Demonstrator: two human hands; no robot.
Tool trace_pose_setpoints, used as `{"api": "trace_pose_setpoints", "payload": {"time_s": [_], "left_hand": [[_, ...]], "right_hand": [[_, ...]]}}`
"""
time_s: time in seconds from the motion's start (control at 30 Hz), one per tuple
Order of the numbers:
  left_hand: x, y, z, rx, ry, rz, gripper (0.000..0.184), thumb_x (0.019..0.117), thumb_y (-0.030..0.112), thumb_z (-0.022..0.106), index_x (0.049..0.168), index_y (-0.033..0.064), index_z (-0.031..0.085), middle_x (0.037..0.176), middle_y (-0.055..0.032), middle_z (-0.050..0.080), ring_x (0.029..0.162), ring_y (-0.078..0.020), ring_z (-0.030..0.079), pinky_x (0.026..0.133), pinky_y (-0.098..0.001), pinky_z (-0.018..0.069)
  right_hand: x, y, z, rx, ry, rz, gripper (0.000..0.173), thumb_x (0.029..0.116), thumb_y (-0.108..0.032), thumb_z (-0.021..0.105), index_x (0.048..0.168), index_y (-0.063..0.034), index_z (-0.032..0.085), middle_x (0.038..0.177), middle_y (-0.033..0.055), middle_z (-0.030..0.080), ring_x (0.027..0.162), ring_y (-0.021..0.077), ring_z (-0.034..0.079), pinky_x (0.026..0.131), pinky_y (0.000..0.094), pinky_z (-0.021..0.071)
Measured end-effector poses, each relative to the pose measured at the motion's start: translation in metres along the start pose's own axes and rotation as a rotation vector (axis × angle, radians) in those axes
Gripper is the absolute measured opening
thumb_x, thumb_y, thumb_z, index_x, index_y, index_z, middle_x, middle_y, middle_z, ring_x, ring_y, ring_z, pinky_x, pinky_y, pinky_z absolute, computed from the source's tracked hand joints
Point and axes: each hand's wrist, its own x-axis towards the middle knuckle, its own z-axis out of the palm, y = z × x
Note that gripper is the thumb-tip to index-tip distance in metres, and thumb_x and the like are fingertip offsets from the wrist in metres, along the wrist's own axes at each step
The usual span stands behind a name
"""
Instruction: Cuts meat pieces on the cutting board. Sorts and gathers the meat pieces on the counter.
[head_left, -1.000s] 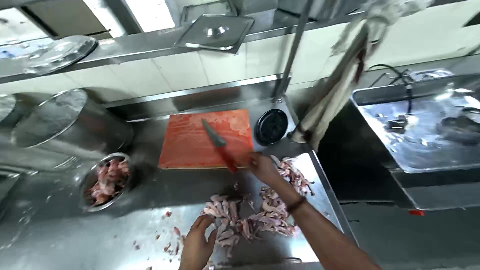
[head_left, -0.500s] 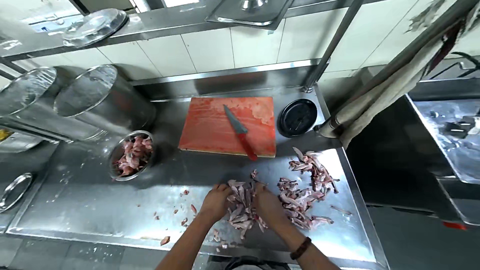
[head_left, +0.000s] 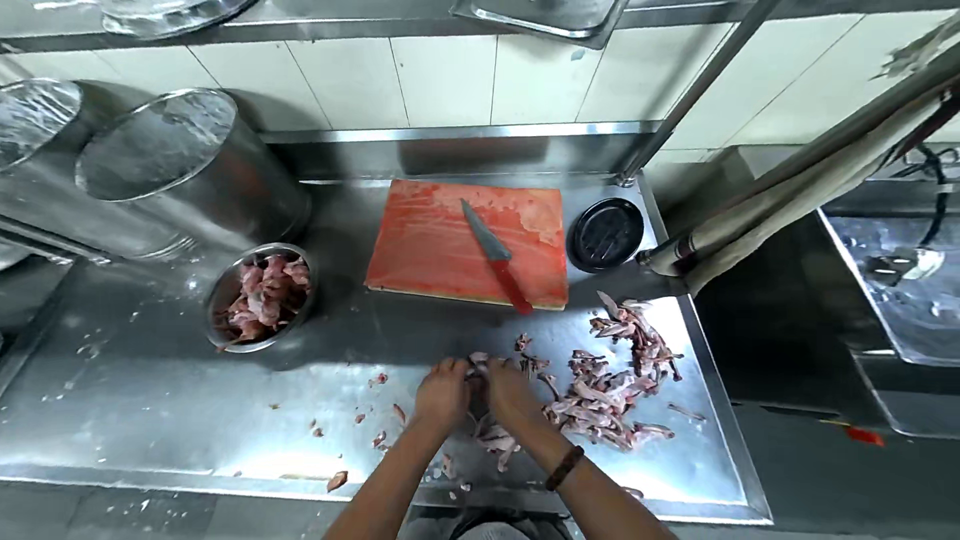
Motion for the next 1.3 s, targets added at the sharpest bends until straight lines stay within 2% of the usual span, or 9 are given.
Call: {"api": "trace_pose_setpoints", "payload": {"time_s": [0.2, 0.33, 0.47, 0.53, 0.6, 0.77, 0.87, 1.1, 1.3], "left_hand": [[0.019, -0.006, 0.013, 0.067, -0.112, 0.150, 0.040, 0.1055, 0.028, 0.047, 0.136, 0.0060, 0.061, 0.144, -0.0165, 0.057, 0.138, -0.0347, 0.051, 0.111, -0.0536, 0.0457], [0.011, -0.022, -0.005, -0.113, -0.079, 0.166, 0.039, 0.1078, 0.027, 0.044, 0.134, 0.0031, 0.061, 0.139, -0.0174, 0.060, 0.127, -0.0319, 0.062, 0.109, -0.0484, 0.0494], [0.023, -0.006, -0.013, 0.050, -0.002, 0.257, 0.042, 0.1091, 0.024, 0.040, 0.149, 0.0198, 0.053, 0.142, -0.0104, 0.062, 0.132, -0.0309, 0.058, 0.107, -0.0520, 0.0498], [0.036, 0.008, -0.004, 0.150, -0.019, 0.324, 0.043, 0.1072, 0.020, 0.045, 0.148, 0.0278, 0.055, 0.144, -0.0079, 0.060, 0.135, -0.0328, 0.055, 0.102, -0.0571, 0.0515], [0.044, 0.016, 0.004, 0.182, -0.027, 0.364, 0.039, 0.1022, 0.014, 0.054, 0.140, 0.0237, 0.061, 0.149, -0.0123, 0.053, 0.137, -0.0385, 0.050, 0.098, -0.0621, 0.0516], [0.050, 0.017, 0.009, 0.224, -0.006, 0.360, 0.040, 0.1016, 0.018, 0.060, 0.141, 0.0165, 0.058, 0.162, -0.0133, 0.036, 0.143, -0.0411, 0.042, 0.101, -0.0584, 0.0516], [0.057, 0.016, -0.002, 0.255, -0.051, 0.419, 0.036, 0.1035, 0.022, 0.059, 0.138, 0.0123, 0.059, 0.155, -0.0114, 0.044, 0.138, -0.0374, 0.049, 0.102, -0.0557, 0.0520], [0.036, 0.013, -0.015, 0.056, -0.061, 0.439, 0.031, 0.1023, 0.027, 0.057, 0.124, 0.0090, 0.069, 0.135, -0.0123, 0.063, 0.127, -0.0309, 0.059, 0.107, -0.0500, 0.0505], [-0.017, 0.020, 0.034, 0.133, -0.265, 0.442, 0.052, 0.0951, 0.030, 0.064, 0.142, 0.0095, 0.055, 0.149, -0.0211, 0.048, 0.139, -0.0428, 0.046, 0.107, -0.0578, 0.0481]], "right_hand": [[-0.003, 0.021, -0.013, -0.058, -0.043, 0.028, 0.044, 0.0930, -0.025, 0.068, 0.135, -0.0107, 0.063, 0.131, 0.0242, 0.061, 0.116, 0.0420, 0.065, 0.095, 0.0599, 0.0544], [-0.009, 0.033, -0.028, 0.062, 0.034, -0.062, 0.031, 0.0922, -0.030, 0.065, 0.114, -0.0079, 0.069, 0.113, 0.0158, 0.069, 0.107, 0.0332, 0.067, 0.093, 0.0560, 0.0539], [-0.010, 0.031, -0.044, 0.031, 0.059, -0.070, 0.024, 0.0938, -0.025, 0.063, 0.109, -0.0083, 0.070, 0.110, 0.0131, 0.069, 0.103, 0.0305, 0.068, 0.090, 0.0535, 0.0551], [-0.018, 0.033, -0.047, 0.018, 0.065, -0.051, 0.020, 0.0917, -0.023, 0.064, 0.105, -0.0092, 0.071, 0.107, 0.0113, 0.069, 0.100, 0.0289, 0.068, 0.087, 0.0529, 0.0557], [-0.037, 0.032, -0.044, 0.003, 0.065, -0.008, 0.020, 0.0910, -0.021, 0.063, 0.105, -0.0098, 0.071, 0.110, 0.0110, 0.069, 0.101, 0.0288, 0.068, 0.087, 0.0534, 0.0565], [-0.087, 0.021, -0.010, -0.020, -0.026, 0.230, 0.031, 0.0890, -0.021, 0.064, 0.117, -0.0098, 0.069, 0.119, 0.0174, 0.067, 0.108, 0.0360, 0.067, 0.089, 0.0587, 0.0552], [-0.102, 0.021, 0.014, 0.047, 0.009, 0.337, 0.034, 0.0886, -0.019, 0.065, 0.121, -0.0076, 0.068, 0.121, 0.0187, 0.067, 0.109, 0.0355, 0.068, 0.091, 0.0560, 0.0558], [-0.109, 0.023, 0.027, 0.182, 0.218, 0.348, 0.022, 0.0857, -0.017, 0.067, 0.105, -0.0072, 0.071, 0.112, 0.0145, 0.069, 0.100, 0.0296, 0.069, 0.085, 0.0506, 0.0576], [-0.122, 0.047, 0.038, 0.327, 0.249, 0.366, 0.021, 0.0870, -0.019, 0.067, 0.104, -0.0069, 0.071, 0.108, 0.0143, 0.070, 0.098, 0.0293, 0.069, 0.086, 0.0508, 0.0568]]}}
